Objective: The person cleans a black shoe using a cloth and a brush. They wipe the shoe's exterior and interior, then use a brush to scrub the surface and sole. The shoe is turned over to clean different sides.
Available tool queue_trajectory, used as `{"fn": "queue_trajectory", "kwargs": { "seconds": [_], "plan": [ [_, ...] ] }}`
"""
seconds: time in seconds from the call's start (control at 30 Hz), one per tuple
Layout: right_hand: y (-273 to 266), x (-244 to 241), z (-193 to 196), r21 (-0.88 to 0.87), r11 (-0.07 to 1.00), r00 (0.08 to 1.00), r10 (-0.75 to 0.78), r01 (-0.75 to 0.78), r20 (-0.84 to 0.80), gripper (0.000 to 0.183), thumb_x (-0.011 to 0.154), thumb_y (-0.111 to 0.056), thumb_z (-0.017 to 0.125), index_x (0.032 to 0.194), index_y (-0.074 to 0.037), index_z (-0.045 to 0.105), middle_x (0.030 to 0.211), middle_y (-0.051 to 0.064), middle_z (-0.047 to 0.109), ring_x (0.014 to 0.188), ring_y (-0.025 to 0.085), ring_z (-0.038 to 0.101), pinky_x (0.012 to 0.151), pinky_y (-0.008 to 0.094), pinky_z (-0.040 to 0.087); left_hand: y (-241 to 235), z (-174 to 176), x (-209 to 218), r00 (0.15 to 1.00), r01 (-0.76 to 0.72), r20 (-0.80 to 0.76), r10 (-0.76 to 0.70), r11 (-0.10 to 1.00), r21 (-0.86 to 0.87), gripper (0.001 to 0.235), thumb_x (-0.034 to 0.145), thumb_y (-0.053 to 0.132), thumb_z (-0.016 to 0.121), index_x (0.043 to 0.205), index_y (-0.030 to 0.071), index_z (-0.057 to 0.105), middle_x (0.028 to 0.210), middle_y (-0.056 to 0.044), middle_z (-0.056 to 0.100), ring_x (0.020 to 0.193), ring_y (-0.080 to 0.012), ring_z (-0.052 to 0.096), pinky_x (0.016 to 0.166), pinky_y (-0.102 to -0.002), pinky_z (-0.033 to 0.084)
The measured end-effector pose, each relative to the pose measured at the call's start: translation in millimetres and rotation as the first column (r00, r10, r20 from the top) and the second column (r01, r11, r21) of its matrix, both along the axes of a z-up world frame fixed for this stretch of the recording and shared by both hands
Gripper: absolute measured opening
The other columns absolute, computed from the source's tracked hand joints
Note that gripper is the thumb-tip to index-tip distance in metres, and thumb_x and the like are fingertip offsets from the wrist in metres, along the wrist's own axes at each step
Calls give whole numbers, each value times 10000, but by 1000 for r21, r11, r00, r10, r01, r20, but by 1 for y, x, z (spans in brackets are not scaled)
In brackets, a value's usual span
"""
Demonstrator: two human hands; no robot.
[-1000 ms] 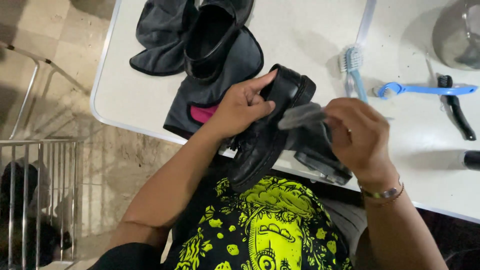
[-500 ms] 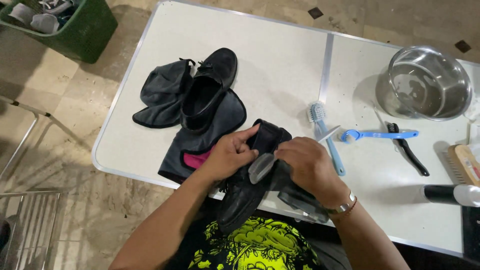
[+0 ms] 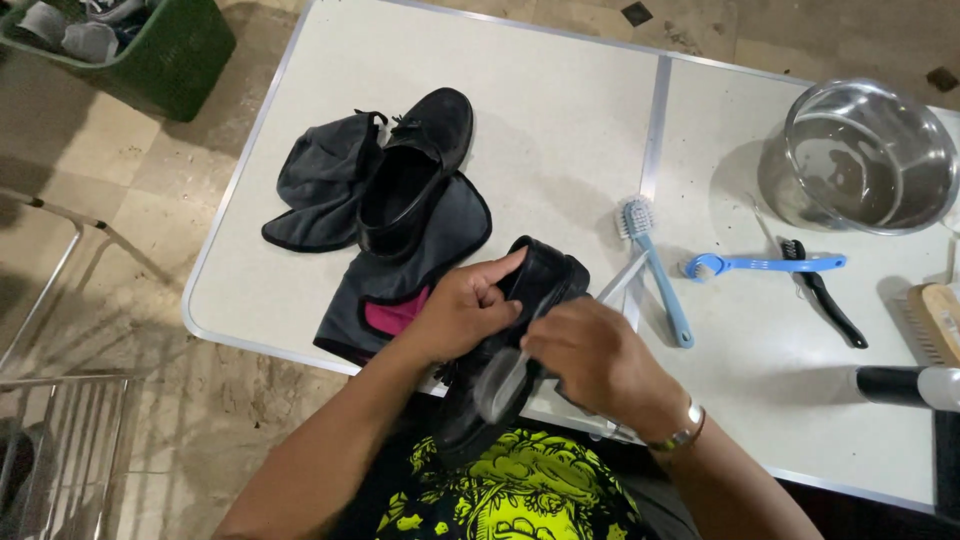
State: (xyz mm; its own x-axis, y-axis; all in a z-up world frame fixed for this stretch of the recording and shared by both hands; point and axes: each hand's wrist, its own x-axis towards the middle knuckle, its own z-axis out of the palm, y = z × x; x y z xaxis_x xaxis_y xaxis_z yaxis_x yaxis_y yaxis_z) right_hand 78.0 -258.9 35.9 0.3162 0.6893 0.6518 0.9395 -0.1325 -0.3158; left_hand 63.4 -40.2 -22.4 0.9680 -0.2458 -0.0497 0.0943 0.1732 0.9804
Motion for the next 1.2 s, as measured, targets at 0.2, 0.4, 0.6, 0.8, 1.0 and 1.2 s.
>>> {"fn": "queue_trajectory", "kwargs": {
  "seconds": [0.2,0.4,0.6,0.8,1.0,1.2],
  "plan": [
    [-4,1,-31,35,997,996,-76,75,37,278,967,-133,509,928,-102,782,941,87,735,832,341,703,678,465,552,1,-21,2,999,-43,13,43,999,-22,643,894,-37,679,1508,38,502,565,-38,617,463,-54,492,400,-165,331],
    [4,19,23,90,995,999,29,-31,30,283,1039,5,467,839,86,652,770,163,620,668,382,600,542,402,490,1,-11,2,1000,-14,-20,14,1000,-11,658,878,-30,671,1511,23,499,563,-3,602,475,-26,492,417,-155,347],
    [3,11,23,10,998,991,65,-66,116,334,966,-86,404,867,-103,723,884,48,647,693,268,619,598,406,498,0,-11,3,1000,11,-21,-12,1000,-14,666,874,-43,673,1511,10,488,547,-6,592,461,-41,488,401,-178,351],
    [-3,2,3,-42,999,985,1,7,170,330,951,-125,362,797,-151,653,820,26,575,648,261,550,560,415,451,-1,-18,-1,1000,0,-15,-1,997,-80,678,878,-58,661,1525,34,480,556,-21,596,470,-43,505,425,-163,353],
    [-4,19,26,-34,997,970,-54,64,236,310,1021,-15,462,804,-22,683,771,91,604,607,306,576,542,395,444,-2,-20,5,1000,-9,24,10,999,-46,661,888,-64,647,1522,27,485,562,9,571,489,-29,468,437,-165,335],
    [-2,16,22,-5,1000,972,26,-25,235,346,1015,-22,390,739,-88,588,759,-1,520,604,214,477,544,354,428,-2,-5,-1,1000,13,17,-13,1000,-27,648,906,-65,647,1522,52,484,566,-23,603,477,-53,498,428,-167,361]
  ]
}}
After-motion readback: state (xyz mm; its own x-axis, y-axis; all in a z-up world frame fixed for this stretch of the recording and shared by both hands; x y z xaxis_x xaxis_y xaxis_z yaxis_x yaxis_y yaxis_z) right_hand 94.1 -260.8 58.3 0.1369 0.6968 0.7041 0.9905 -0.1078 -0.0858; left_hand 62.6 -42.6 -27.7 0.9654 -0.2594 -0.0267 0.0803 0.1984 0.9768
